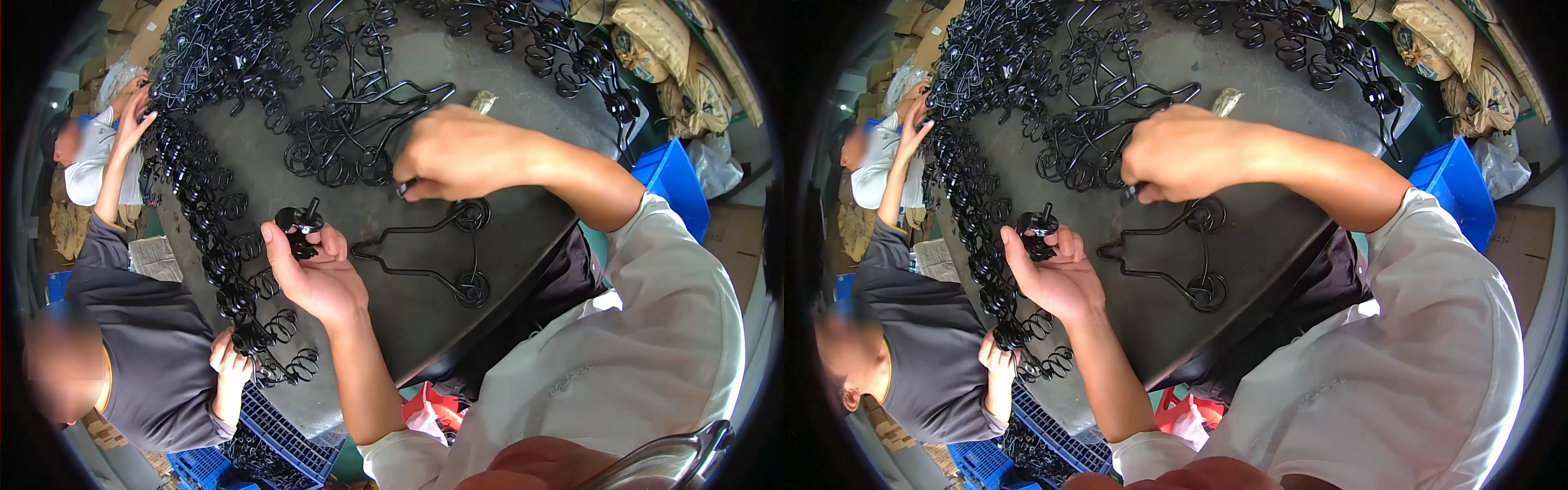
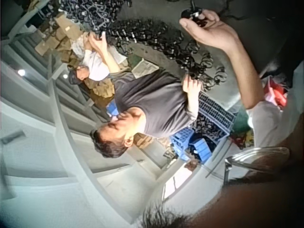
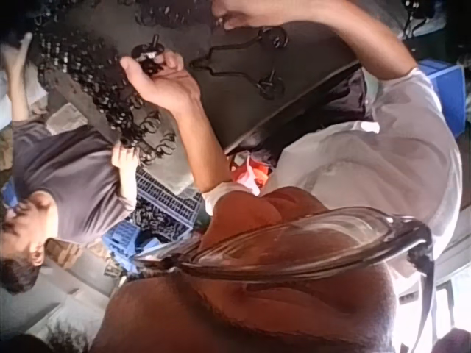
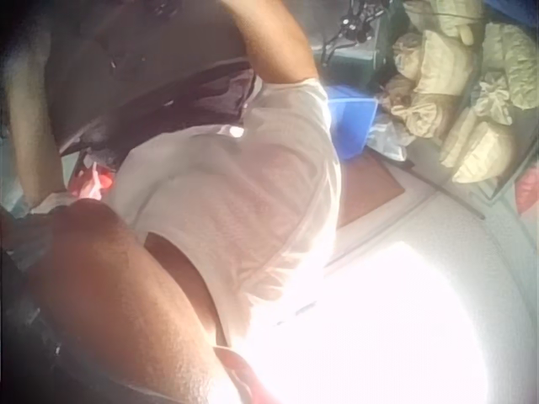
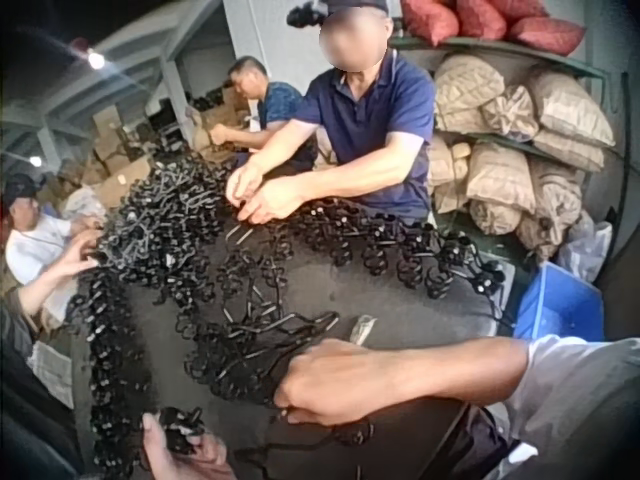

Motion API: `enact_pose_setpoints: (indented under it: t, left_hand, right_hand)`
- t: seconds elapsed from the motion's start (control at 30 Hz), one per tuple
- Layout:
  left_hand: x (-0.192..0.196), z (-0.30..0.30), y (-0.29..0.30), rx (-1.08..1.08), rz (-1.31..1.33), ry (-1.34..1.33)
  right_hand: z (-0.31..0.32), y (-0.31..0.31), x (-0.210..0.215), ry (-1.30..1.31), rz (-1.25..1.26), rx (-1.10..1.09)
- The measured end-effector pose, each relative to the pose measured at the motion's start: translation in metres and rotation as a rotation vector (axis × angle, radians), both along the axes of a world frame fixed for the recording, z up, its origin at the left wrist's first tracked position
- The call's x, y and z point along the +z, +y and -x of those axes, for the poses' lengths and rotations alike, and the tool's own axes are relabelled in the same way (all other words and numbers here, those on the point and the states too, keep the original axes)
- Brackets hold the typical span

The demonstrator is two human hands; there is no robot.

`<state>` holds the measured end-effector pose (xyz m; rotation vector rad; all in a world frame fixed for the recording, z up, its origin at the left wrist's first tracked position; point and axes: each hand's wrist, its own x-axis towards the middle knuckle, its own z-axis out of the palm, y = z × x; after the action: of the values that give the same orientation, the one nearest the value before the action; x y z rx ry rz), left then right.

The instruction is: Manually assembling small black wire coil components with plastic parts at a workbench.

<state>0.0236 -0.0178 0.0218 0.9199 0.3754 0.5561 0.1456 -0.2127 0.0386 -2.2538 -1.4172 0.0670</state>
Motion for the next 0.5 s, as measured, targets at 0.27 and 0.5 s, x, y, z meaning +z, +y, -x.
enact_pose_setpoints:
  t: [0.27,0.5]
  left_hand:
    - [0.000,-0.002,0.000,-0.048,0.065,-0.009]
    - [-0.001,0.000,0.001,-0.063,0.080,-0.014]
  right_hand:
    - [0.005,0.008,-0.013,-0.077,0.118,0.038]
    - [-0.008,-0.005,-0.006,0.074,0.165,0.131]
